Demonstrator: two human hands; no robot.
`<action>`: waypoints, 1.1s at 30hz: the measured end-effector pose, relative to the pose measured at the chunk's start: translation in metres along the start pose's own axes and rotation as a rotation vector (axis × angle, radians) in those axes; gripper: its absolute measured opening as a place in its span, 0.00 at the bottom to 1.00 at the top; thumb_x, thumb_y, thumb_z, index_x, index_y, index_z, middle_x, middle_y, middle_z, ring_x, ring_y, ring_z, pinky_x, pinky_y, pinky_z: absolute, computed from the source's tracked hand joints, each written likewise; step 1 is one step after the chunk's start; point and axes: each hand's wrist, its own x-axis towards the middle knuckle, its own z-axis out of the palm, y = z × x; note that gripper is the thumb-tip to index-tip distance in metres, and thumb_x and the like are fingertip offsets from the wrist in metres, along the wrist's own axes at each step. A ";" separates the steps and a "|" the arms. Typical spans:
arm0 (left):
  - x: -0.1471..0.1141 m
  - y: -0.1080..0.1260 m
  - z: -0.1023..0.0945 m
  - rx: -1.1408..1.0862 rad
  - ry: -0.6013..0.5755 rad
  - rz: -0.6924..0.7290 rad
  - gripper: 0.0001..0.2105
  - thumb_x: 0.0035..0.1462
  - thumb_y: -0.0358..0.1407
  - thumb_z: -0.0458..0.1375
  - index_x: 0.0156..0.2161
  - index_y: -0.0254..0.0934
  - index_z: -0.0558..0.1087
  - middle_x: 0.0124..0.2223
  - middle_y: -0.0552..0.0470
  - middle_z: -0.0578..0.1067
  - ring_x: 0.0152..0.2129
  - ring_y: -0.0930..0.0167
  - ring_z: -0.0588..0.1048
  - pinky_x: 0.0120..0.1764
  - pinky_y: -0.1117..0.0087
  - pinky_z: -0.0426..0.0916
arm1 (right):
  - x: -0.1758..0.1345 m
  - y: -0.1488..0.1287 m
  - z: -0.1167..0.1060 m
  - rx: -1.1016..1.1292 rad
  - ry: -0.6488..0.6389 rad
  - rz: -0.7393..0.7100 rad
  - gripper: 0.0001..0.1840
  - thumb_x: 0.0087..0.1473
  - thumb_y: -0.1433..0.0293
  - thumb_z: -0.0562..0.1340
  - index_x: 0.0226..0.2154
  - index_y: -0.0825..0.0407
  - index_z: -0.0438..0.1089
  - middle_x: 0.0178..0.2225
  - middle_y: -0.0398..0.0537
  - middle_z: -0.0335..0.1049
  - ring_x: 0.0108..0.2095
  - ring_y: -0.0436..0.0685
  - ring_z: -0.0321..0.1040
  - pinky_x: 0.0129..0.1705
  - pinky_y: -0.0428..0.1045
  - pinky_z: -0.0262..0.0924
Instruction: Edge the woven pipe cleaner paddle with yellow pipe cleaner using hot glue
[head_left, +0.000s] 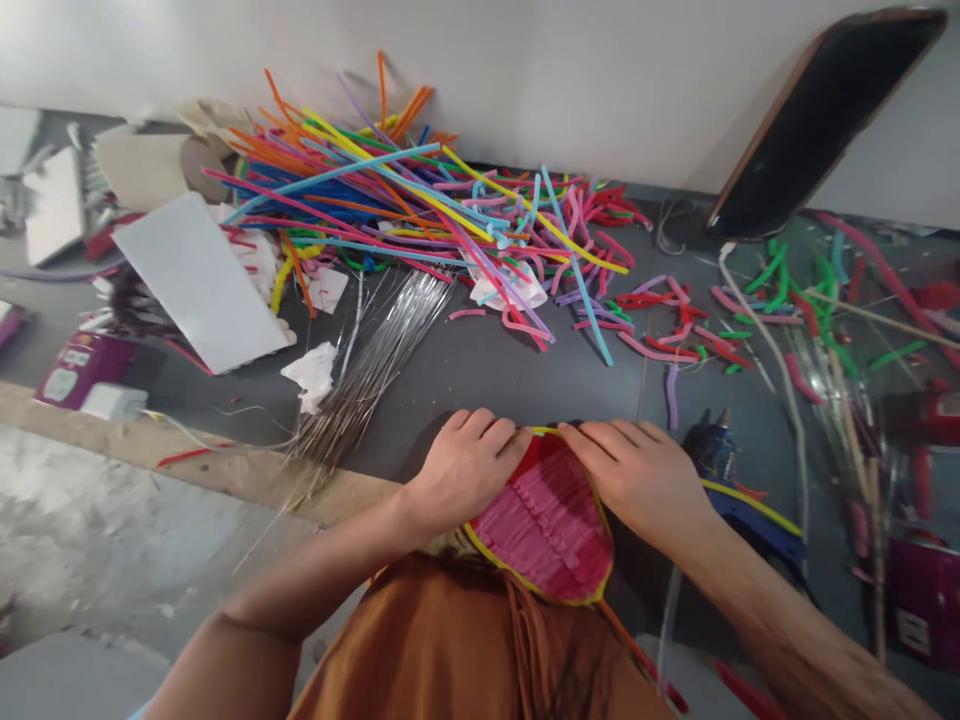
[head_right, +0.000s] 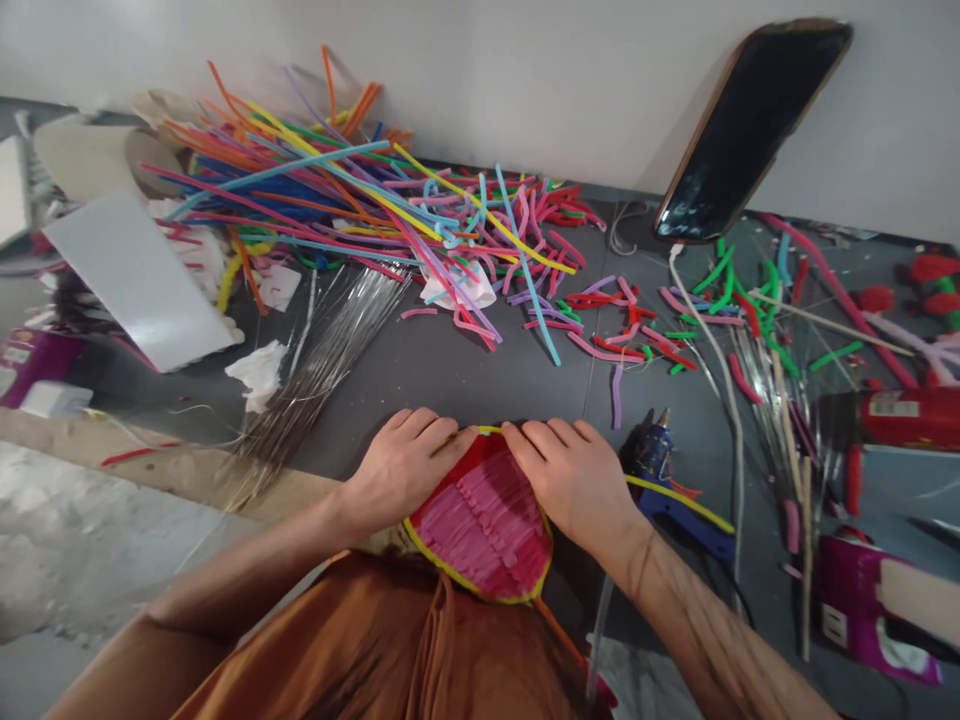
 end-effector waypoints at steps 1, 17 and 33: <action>0.000 0.000 0.000 0.005 -0.003 0.000 0.13 0.65 0.33 0.48 0.52 0.36 0.67 0.38 0.49 0.73 0.33 0.66 0.69 0.33 0.64 0.62 | -0.002 -0.003 -0.002 -0.007 -0.013 0.015 0.17 0.56 0.75 0.57 0.49 0.57 0.70 0.36 0.50 0.74 0.33 0.56 0.64 0.34 0.52 0.53; 0.001 0.002 -0.002 0.023 0.000 0.000 0.13 0.63 0.33 0.50 0.51 0.35 0.68 0.40 0.49 0.73 0.34 0.65 0.69 0.33 0.63 0.63 | -0.020 -0.034 0.004 -0.079 -0.013 0.120 0.20 0.52 0.79 0.57 0.49 0.61 0.68 0.26 0.47 0.67 0.25 0.53 0.63 0.27 0.48 0.58; -0.003 -0.011 0.007 -0.280 0.273 -0.098 0.12 0.65 0.33 0.48 0.47 0.36 0.73 0.38 0.48 0.76 0.35 0.69 0.71 0.39 0.66 0.67 | -0.022 -0.036 0.007 -0.083 -0.044 0.151 0.25 0.52 0.80 0.56 0.53 0.59 0.66 0.29 0.46 0.69 0.25 0.50 0.64 0.26 0.46 0.58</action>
